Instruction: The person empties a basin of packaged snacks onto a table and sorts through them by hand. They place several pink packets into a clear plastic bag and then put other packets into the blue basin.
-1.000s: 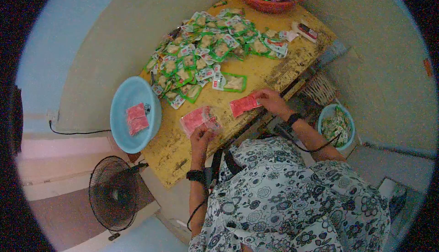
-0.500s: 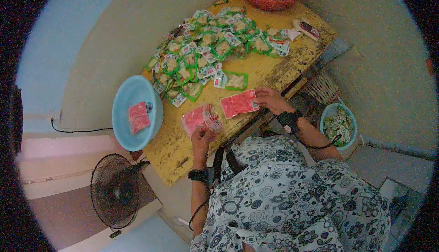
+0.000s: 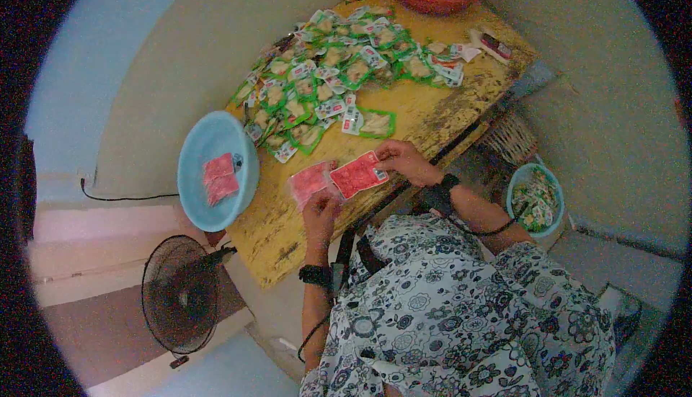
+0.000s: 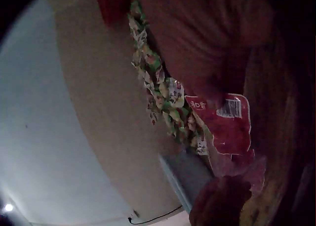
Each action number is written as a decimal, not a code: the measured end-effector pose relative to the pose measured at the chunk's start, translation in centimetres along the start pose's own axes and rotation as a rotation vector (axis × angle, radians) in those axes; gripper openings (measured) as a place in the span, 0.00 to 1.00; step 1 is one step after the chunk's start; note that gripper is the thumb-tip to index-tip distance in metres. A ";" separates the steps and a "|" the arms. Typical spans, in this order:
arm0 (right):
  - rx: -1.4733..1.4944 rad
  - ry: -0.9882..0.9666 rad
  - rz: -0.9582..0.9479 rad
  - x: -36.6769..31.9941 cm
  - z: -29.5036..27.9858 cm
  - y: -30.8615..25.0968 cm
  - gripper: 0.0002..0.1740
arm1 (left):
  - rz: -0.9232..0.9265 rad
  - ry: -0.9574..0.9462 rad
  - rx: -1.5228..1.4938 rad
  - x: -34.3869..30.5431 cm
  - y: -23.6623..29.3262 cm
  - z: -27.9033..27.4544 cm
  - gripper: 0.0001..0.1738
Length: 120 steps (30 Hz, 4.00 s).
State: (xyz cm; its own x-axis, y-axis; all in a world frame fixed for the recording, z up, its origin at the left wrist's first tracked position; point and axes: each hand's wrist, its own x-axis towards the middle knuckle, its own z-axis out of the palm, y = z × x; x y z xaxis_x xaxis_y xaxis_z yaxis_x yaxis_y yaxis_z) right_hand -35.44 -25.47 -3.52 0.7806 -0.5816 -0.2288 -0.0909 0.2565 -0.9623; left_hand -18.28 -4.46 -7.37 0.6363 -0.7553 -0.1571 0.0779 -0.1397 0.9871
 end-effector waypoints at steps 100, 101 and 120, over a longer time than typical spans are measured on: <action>-0.563 -0.118 -0.531 4.4 8.5 -7.7 0.05 | 0.178 0.037 0.015 -0.1 2.7 -5.4 0.31; -0.546 -0.124 -0.525 4.3 8.4 -7.6 0.04 | 0.118 0.051 0.129 0.4 0.7 -5.9 0.29; -0.206 0.123 -0.468 6.7 2.6 -0.4 0.06 | 0.208 0.023 0.619 -1.8 9.5 -4.8 0.15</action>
State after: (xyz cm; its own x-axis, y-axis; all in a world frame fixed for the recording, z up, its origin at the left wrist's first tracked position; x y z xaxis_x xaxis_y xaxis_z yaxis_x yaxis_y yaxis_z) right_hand -28.52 -27.45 -4.23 0.6896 -0.6871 0.2287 0.1210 -0.2021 -0.9719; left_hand -15.03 -1.36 2.43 0.6072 -0.7934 0.0426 -0.5004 -0.3402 0.7962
